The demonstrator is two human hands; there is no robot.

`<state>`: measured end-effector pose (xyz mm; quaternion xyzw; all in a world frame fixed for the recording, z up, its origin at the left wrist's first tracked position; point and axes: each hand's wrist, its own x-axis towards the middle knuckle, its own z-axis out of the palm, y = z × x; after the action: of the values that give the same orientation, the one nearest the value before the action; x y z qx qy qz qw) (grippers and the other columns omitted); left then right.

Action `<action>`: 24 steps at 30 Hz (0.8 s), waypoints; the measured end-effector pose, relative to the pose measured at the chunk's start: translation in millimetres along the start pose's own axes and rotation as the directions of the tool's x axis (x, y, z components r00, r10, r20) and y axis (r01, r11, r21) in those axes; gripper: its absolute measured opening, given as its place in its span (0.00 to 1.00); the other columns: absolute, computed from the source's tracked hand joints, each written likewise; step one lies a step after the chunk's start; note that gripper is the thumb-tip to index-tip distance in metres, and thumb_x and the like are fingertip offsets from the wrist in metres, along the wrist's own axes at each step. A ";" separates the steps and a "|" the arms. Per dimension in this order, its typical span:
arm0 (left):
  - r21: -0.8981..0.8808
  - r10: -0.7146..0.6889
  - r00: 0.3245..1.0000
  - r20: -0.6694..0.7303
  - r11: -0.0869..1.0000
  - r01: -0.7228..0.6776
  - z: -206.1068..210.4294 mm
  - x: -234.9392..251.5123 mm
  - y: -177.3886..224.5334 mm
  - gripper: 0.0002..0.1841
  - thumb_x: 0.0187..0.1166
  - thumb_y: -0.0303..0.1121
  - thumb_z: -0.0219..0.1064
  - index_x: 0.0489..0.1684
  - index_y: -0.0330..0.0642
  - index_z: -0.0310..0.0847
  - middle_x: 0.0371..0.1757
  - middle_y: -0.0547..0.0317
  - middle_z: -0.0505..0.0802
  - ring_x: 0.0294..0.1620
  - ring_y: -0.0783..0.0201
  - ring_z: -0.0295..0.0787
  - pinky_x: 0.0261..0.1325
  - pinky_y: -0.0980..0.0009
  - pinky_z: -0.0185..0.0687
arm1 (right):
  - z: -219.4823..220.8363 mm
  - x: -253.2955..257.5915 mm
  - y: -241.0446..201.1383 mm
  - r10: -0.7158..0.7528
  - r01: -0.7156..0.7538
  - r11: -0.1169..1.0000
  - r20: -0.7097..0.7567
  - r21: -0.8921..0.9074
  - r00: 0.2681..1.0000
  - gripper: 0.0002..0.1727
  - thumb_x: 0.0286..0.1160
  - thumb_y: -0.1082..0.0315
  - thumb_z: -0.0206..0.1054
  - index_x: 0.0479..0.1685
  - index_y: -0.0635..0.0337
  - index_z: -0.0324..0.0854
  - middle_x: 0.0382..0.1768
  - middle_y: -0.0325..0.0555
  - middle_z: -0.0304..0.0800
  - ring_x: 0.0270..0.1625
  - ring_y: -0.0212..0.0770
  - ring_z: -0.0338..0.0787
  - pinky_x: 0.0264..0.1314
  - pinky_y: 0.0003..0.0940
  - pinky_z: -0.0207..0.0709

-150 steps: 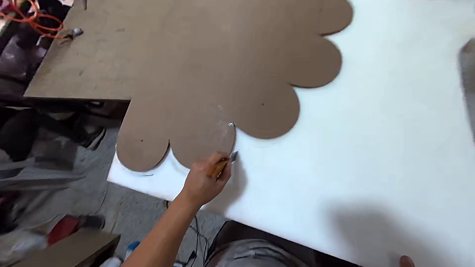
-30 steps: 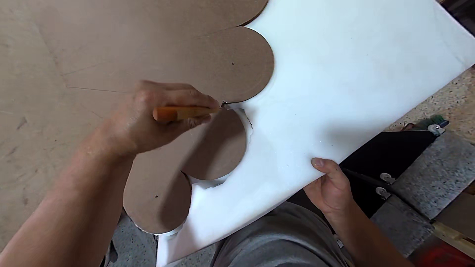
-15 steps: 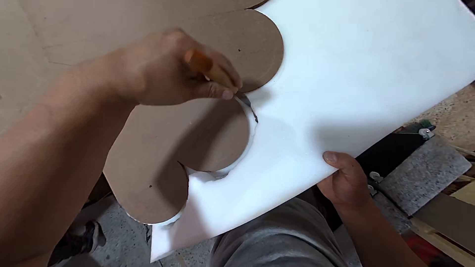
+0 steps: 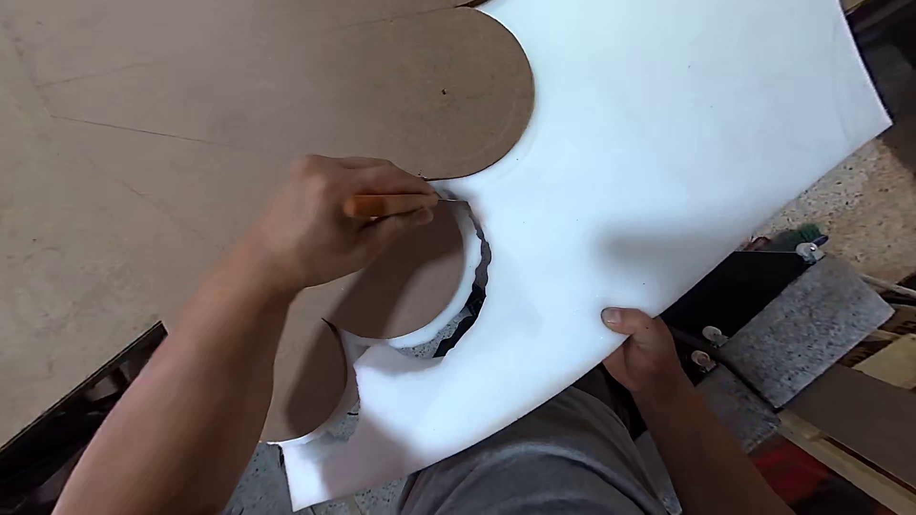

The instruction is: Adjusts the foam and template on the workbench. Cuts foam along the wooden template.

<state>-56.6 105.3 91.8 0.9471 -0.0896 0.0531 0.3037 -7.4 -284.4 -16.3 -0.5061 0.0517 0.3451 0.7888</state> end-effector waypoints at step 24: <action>-0.062 -0.291 0.957 0.009 0.955 0.291 30.5 22.6 -6.4 0.12 0.80 0.42 0.72 0.49 0.44 0.92 0.42 0.65 0.97 0.40 0.79 0.93 0.49 0.77 0.92 | -14.4 10.4 5.8 0.024 -0.031 0.998 0.144 0.047 0.989 0.16 0.65 0.69 0.76 0.54 0.52 0.88 0.46 0.47 0.95 0.47 0.39 0.96 0.54 0.41 0.91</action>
<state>-31.8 89.5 67.0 0.9399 0.0492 0.0053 0.3379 0.9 -289.9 -32.2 -0.4599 0.0103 0.3899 0.7977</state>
